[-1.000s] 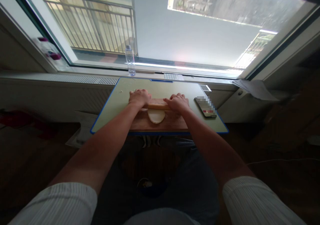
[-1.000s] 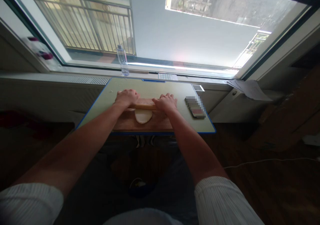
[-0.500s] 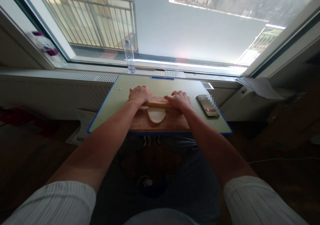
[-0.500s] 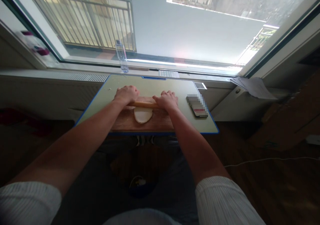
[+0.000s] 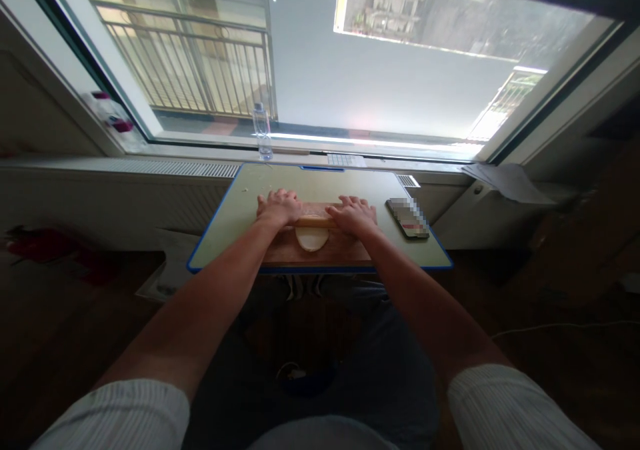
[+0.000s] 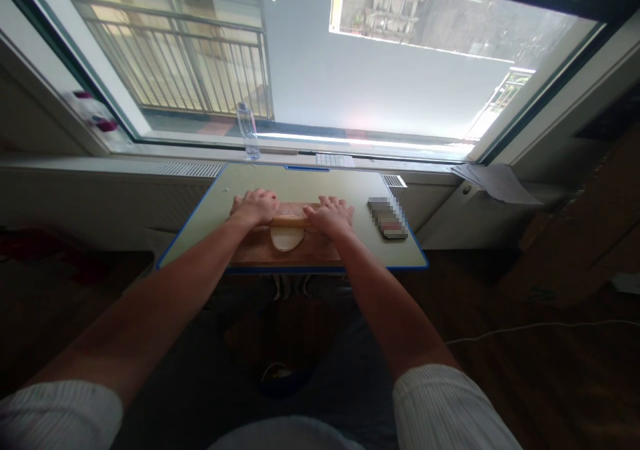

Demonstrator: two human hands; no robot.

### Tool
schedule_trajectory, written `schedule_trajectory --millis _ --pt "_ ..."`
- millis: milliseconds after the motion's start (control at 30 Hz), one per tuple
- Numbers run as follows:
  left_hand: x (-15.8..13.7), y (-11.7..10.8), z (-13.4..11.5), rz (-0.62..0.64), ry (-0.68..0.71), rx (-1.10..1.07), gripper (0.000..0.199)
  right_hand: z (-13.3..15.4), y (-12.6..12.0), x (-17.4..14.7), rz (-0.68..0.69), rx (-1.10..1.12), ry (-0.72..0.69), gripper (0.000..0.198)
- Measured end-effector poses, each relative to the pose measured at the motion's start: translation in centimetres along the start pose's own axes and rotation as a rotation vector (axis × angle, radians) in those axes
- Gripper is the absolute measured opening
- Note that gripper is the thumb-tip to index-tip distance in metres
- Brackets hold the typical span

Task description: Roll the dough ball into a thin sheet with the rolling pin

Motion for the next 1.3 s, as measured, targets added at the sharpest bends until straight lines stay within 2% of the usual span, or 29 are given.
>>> schedule_trajectory --millis 333,867,1000,1300 --pt "-3.4 -0.2 -0.1 0.008 -0.008 -0.021 0.056 0.2 -0.1 -3.0 -0.115 -0.022 -0.077 0.06" --pt "-8.2 -0.7 -0.4 -0.137 -0.029 -0.024 0.055 0.3 0.2 -7.0 -0.247 -0.063 -0.161 0.061" --pt "-8.4 -0.7 -0.4 -0.151 -0.031 -0.025 0.053 0.2 0.2 -7.4 -0.249 -0.059 -0.151 0.061" --pt "-6.4 -0.5 -0.5 -0.062 0.0 -0.012 0.058 0.7 -0.4 -6.7 -0.235 -0.089 -0.145 0.05"
Point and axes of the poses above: each hand's wrist, its own x-axis towards the middle knuckle, its own y-axis out of the palm, z = x × y, the point moved 8 cm from there along x, towards the middle knuckle, and after that the axes turned 10 degrees about x, right-handed, at the moved point
